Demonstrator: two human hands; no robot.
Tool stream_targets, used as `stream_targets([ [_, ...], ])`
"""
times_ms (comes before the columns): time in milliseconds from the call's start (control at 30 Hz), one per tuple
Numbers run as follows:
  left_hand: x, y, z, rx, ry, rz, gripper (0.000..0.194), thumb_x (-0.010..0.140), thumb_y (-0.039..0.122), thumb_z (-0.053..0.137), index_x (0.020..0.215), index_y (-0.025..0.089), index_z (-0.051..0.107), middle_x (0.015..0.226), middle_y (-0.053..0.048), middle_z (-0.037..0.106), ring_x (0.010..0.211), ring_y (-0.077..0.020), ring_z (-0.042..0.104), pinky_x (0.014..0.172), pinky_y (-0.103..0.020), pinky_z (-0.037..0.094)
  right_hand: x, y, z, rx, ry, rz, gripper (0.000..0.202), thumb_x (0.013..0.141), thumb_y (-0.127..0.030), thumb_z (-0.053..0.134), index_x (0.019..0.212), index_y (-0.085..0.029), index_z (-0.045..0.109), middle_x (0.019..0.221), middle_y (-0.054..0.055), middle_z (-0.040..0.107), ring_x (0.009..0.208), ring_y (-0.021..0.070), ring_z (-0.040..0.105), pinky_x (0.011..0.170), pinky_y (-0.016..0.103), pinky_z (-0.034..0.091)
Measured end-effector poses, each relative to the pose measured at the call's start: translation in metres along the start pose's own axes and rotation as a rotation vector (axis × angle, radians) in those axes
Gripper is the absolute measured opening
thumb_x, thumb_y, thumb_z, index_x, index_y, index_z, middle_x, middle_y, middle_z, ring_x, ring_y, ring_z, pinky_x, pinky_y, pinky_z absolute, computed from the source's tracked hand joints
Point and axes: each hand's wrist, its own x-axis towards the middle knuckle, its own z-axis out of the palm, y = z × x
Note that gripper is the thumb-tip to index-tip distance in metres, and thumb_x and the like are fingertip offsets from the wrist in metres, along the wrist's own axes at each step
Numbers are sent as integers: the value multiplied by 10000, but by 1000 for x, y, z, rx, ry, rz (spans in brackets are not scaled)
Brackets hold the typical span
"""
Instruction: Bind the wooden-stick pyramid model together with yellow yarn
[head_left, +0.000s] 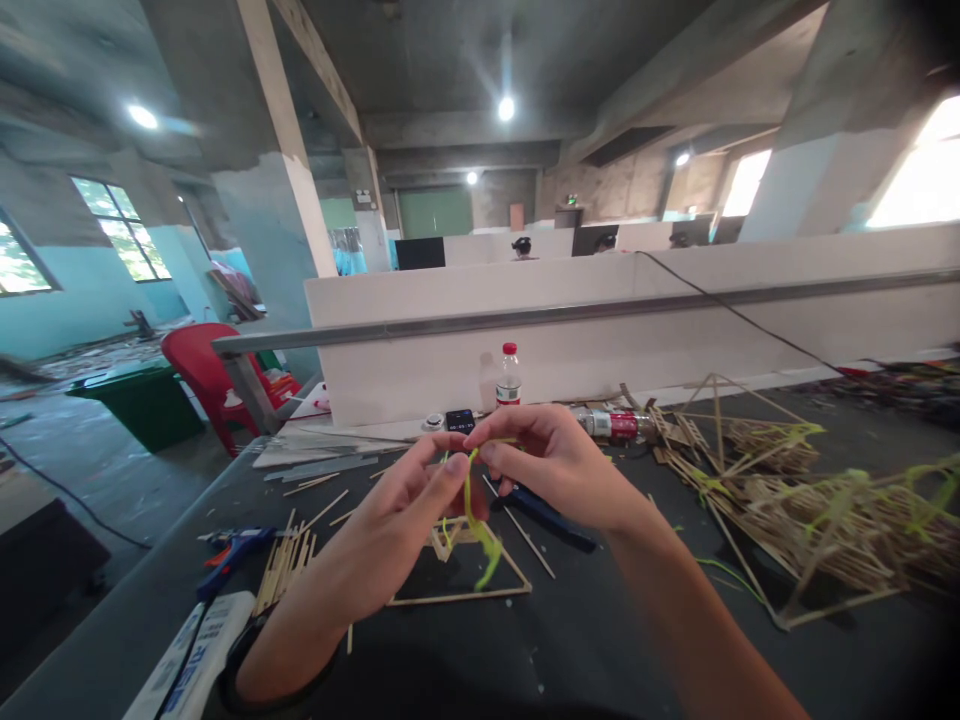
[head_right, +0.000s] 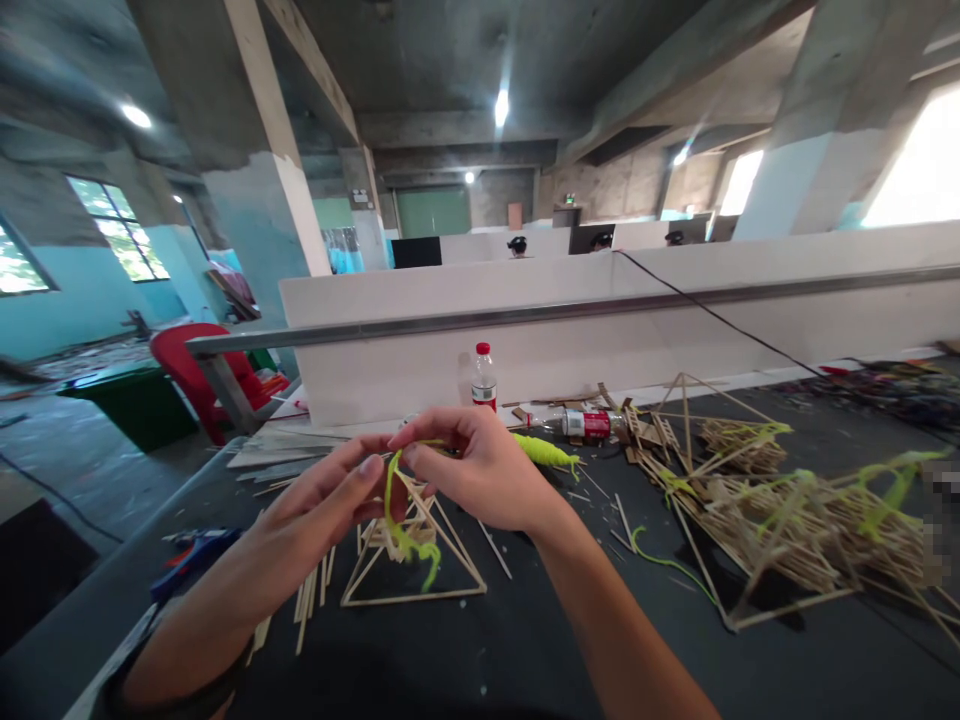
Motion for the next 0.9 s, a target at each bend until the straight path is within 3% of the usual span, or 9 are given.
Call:
stream_targets([
  [100,3,-3,3,32,1,-18,320,946,472,543,1162,246,613,756,22,571,721,-112,524,717,-218,461,-1,-1,0,-46,11,-31,189,893,-203,637,1049,-183,741,855,54,688,714,139,634,599,252,557],
  [200,5,-5,1,30,-21,2,308,945,468,542,1034,201,666,779,9,538,709,-107,493,721,-232,458,-2,-4,-1,-16,-52,-57,193,887,-246,669,1057,-192,744,861,54,695,741,155,639,578,249,563],
  [400,-1,-2,-3,216,40,28,313,960,437,517,1122,206,651,606,58,349,543,-100,302,487,-221,266,-3,-5,3,-39,-129,-38,280,835,-306,748,1100,-218,752,871,43,712,680,134,633,559,235,575],
  [567,-4,4,-1,243,34,-24,307,955,465,500,964,190,636,630,49,361,545,-102,275,478,-242,208,0,0,2,-105,-99,-87,181,876,-331,698,977,-204,777,812,43,706,675,137,655,528,214,561],
  [700,-4,6,1,280,112,3,391,965,509,439,756,197,547,605,52,289,532,-112,236,486,-265,189,0,1,-1,-221,-76,-97,197,914,-356,647,964,-198,754,751,21,683,601,110,624,515,211,537],
  [900,-7,10,2,299,191,64,395,973,465,423,680,203,461,602,45,278,544,-125,249,497,-268,205,0,1,5,-322,-58,-257,187,886,-335,692,1005,-207,759,883,50,702,723,138,658,526,220,535],
])
